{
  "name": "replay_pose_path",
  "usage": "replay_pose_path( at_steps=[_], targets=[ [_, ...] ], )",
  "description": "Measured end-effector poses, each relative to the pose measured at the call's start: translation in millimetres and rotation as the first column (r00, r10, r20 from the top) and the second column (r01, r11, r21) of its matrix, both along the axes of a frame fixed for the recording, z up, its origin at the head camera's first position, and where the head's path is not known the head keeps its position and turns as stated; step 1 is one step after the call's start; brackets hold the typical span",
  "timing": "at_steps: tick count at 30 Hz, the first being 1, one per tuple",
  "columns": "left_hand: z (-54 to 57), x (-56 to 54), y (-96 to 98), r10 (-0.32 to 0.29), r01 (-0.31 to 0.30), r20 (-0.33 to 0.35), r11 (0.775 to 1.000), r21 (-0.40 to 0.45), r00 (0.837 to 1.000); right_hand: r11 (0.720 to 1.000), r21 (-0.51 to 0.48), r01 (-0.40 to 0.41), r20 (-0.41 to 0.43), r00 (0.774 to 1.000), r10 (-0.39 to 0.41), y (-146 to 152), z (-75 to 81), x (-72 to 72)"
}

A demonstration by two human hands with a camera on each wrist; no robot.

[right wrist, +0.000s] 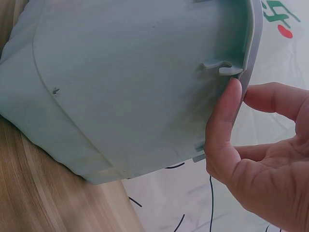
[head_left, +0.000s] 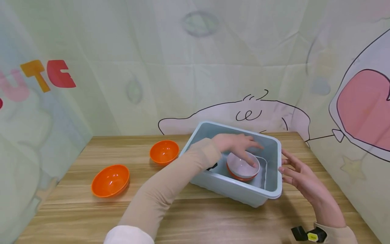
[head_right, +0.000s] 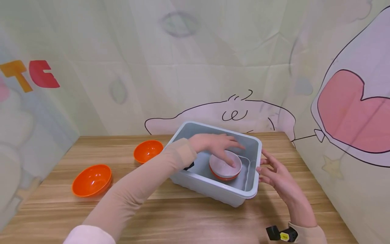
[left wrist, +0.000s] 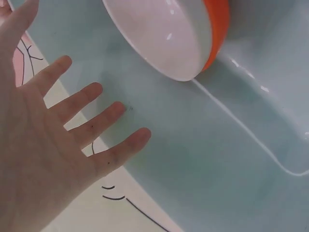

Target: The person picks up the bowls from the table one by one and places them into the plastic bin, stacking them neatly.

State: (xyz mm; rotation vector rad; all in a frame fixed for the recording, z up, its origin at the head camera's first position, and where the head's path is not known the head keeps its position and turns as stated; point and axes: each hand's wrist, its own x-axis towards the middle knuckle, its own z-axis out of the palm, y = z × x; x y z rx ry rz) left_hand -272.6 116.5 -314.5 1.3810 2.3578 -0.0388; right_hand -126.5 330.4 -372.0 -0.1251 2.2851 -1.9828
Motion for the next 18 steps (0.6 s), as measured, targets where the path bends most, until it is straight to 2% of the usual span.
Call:
replay_pose_path(
  at_steps=[5,12,18],
  targets=[
    [8.2,2.6,-2.7,-0.008,0.008,-0.023,1.000,0.010,1.000,1.000,0.004,0.000,-0.001,1.000,0.000,0,0.6,-0.5],
    [23.3,5.0,-9.1,0.016,-0.014,-0.038,0.999,0.047,0.999,1.000,-0.009,-0.009,-0.009,1.000,0.009,0,1.2,-1.1],
    [31.5,7.9,-16.7,-0.013,0.018,-0.088,0.998,0.064,0.996,1.000,0.004,0.000,0.008,1.000,0.000,0,1.3,-0.3]
  ],
)
